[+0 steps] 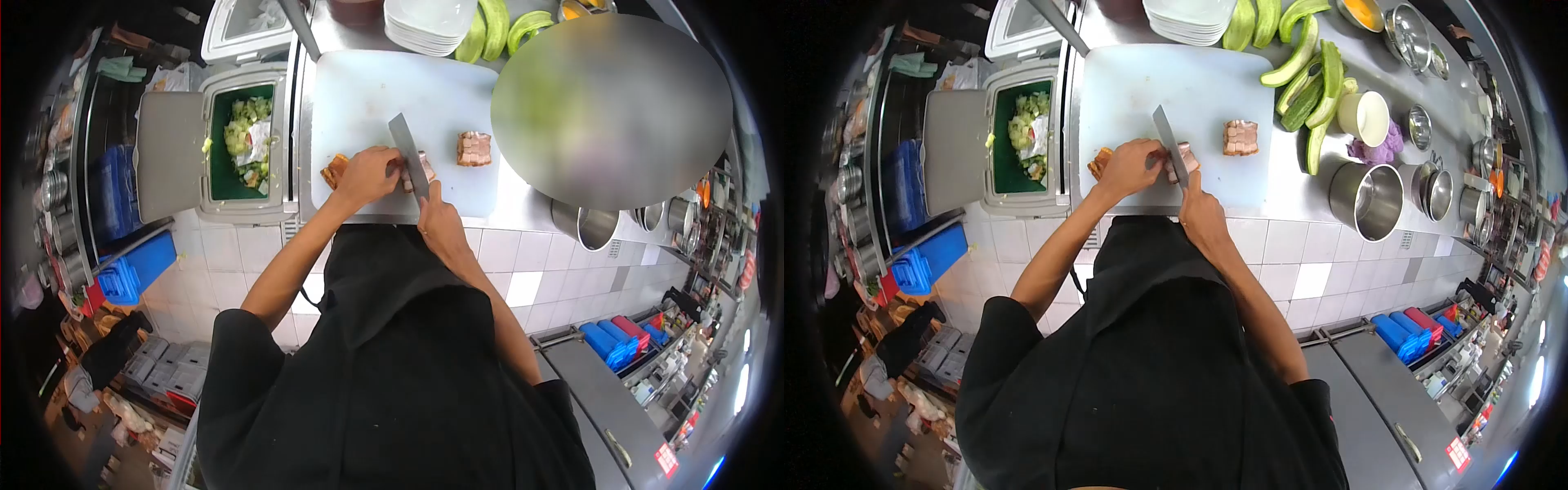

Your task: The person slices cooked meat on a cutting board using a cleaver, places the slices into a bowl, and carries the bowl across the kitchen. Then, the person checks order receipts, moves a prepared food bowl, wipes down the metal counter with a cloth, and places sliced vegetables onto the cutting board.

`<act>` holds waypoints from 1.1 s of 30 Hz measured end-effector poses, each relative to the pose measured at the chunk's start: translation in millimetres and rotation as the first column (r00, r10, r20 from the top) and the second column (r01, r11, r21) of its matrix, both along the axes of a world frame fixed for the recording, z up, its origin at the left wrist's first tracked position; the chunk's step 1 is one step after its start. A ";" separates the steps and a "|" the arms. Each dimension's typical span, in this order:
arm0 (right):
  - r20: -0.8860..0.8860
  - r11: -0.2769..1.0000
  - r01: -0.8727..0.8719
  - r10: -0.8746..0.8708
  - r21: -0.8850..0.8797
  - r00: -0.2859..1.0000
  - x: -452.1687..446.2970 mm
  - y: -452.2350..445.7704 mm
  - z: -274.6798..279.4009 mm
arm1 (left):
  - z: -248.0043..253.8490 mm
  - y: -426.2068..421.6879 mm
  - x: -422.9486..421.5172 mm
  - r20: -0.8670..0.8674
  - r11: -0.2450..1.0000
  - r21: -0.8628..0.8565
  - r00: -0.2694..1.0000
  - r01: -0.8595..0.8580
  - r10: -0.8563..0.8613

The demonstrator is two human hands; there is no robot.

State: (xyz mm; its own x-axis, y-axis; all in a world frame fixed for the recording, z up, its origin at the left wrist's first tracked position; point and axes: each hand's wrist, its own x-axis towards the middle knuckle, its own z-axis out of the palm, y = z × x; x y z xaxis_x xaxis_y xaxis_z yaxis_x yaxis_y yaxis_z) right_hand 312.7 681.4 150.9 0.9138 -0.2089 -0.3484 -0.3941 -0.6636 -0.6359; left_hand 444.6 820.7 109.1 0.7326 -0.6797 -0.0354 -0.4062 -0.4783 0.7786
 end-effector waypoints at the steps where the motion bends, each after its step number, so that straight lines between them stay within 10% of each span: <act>1: -0.012 0.999 -0.008 0.008 0.033 1.000 5.1 -6.3 6.0 | -0.2 -1.8 4.7 0.007 1.000 0.000 1.000 -0.005 0.005; 33: -0.055 0.979 -0.141 0.135 -0.146 0.989 -9.0 -28.7 48.4 | -3.0 -36.2 16.6 0.071 0.998 0.059 0.997 -0.018 0.013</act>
State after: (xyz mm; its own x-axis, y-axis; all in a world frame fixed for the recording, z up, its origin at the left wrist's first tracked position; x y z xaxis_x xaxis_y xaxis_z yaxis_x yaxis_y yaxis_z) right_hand 303.7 652.7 199.3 0.9218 -0.1345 -0.3637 -0.3178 -0.7995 -0.5097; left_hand 461.3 784.4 106.1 0.7452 -0.6665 -0.0235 -0.4509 -0.5295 0.7185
